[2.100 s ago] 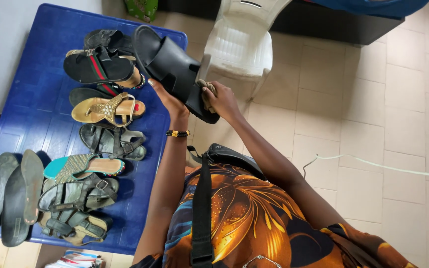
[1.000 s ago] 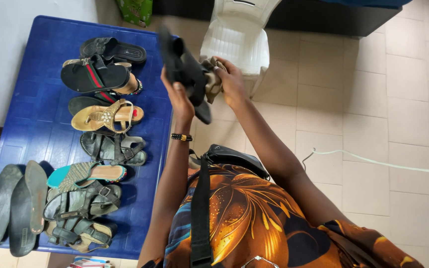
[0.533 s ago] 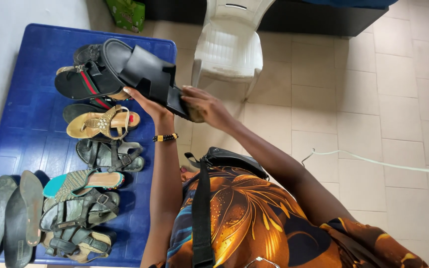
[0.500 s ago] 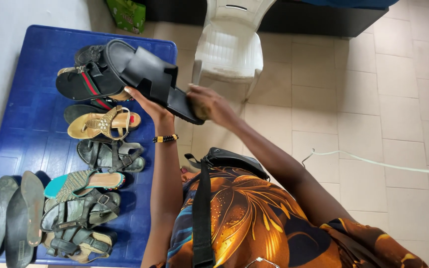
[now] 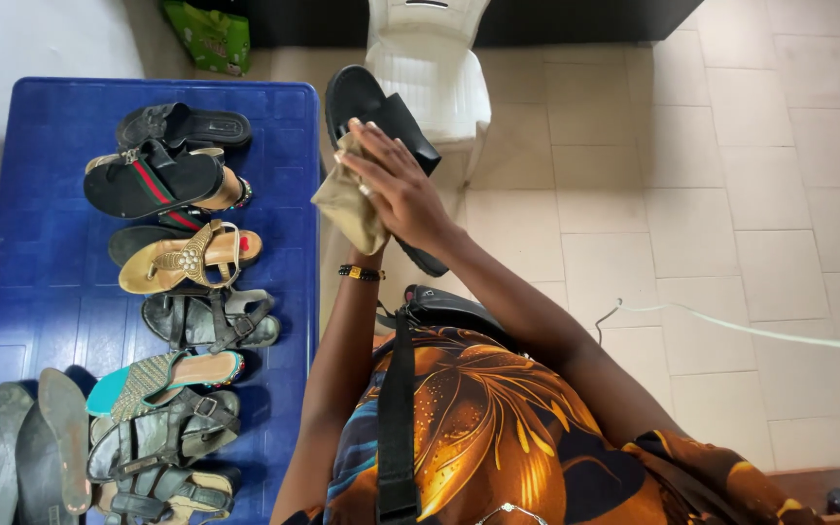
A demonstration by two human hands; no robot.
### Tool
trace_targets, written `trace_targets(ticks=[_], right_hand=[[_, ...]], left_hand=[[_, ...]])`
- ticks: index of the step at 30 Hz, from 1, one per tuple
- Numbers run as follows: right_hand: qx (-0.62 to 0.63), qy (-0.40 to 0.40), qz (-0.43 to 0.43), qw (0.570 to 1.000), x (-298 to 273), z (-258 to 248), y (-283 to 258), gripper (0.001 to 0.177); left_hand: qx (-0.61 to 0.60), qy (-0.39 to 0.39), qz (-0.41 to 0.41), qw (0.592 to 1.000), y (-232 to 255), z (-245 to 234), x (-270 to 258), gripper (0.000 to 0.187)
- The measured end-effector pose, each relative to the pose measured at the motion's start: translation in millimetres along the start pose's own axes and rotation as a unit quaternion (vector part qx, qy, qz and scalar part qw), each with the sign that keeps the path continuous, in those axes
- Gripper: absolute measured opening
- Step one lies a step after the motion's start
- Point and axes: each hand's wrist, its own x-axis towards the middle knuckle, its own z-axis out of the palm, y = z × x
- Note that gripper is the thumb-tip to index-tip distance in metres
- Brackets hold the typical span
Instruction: The person wipes a pair of black slides with a cloth on a blue table, then places them on a wooden shoe rack. The person repeats the wiping and placement process for a second slide and adjusts other shoes on the rack.
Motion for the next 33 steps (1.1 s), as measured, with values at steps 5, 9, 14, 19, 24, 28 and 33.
trace_targets(ticks=[5,9,14,19,24,28,33], right_hand=[[0.028,0.072,0.068,0.995,-8,11,70,0.054],[0.037,0.070,0.196,0.977,-13,-5,97,0.056],[0.268,0.200,0.195,0.922,-2,-19,78,0.070],[-0.026,0.077,0.031,0.996,1,14,-2,0.066],[-0.043,0.005,0.102,0.994,8,23,19,0.055],[0.000,0.101,0.069,0.992,10,36,77,0.064],[0.322,0.098,0.314,0.888,-14,30,169,0.039]], left_hand=[[0.211,0.101,-0.053,0.971,15,9,11,0.083],[0.131,0.067,-0.064,0.987,30,24,4,0.084],[0.260,0.097,-0.039,0.960,33,13,6,0.083],[0.202,0.021,-0.014,0.979,4,-13,-4,0.076],[0.304,0.006,-0.003,0.953,-3,-35,-14,0.065],[0.460,0.081,-0.066,0.882,16,-16,-26,0.061],[0.244,0.066,-0.067,0.965,41,22,-35,0.072]])
